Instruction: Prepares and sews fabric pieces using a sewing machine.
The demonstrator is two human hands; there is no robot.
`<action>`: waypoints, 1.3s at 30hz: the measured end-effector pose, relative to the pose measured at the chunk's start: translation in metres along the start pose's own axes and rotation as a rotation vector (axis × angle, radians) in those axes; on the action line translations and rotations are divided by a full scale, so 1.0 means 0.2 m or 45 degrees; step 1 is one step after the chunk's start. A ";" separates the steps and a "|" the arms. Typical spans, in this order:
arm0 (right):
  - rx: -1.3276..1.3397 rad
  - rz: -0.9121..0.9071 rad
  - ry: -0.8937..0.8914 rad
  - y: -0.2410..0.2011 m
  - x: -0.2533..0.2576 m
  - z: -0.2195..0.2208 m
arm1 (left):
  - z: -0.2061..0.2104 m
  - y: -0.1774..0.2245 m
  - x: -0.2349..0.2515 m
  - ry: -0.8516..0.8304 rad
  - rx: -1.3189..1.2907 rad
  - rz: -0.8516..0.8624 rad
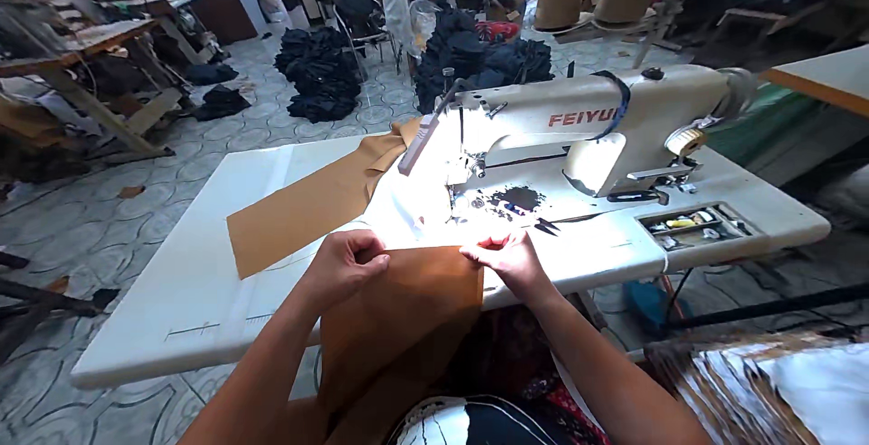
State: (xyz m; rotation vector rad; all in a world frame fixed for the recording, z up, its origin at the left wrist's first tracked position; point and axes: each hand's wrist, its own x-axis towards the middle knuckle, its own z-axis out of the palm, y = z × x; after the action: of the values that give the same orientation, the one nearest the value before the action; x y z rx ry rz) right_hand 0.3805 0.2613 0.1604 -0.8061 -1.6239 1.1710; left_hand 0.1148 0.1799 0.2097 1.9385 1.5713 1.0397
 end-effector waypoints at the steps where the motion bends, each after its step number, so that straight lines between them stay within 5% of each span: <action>1: 0.036 0.004 0.000 0.00 0.00 0.00 | 0.00 0.01 0.00 -0.005 0.009 -0.011; 23: -0.205 0.107 0.084 -0.03 -0.04 0.04 | -0.03 -0.07 -0.03 -0.152 0.024 0.080; 30: -0.223 0.164 0.103 -0.03 -0.04 0.05 | 0.05 -0.06 -0.02 -0.011 0.122 -0.057; 39: -0.231 0.168 0.106 0.00 -0.04 0.05 | 0.04 -0.05 -0.01 -0.122 0.107 -0.106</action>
State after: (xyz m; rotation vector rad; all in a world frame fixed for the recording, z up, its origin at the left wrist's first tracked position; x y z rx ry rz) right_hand 0.3735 0.2497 0.1574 -1.0785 -1.6446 1.0764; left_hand 0.1142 0.1819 0.1968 1.9290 1.6510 0.8471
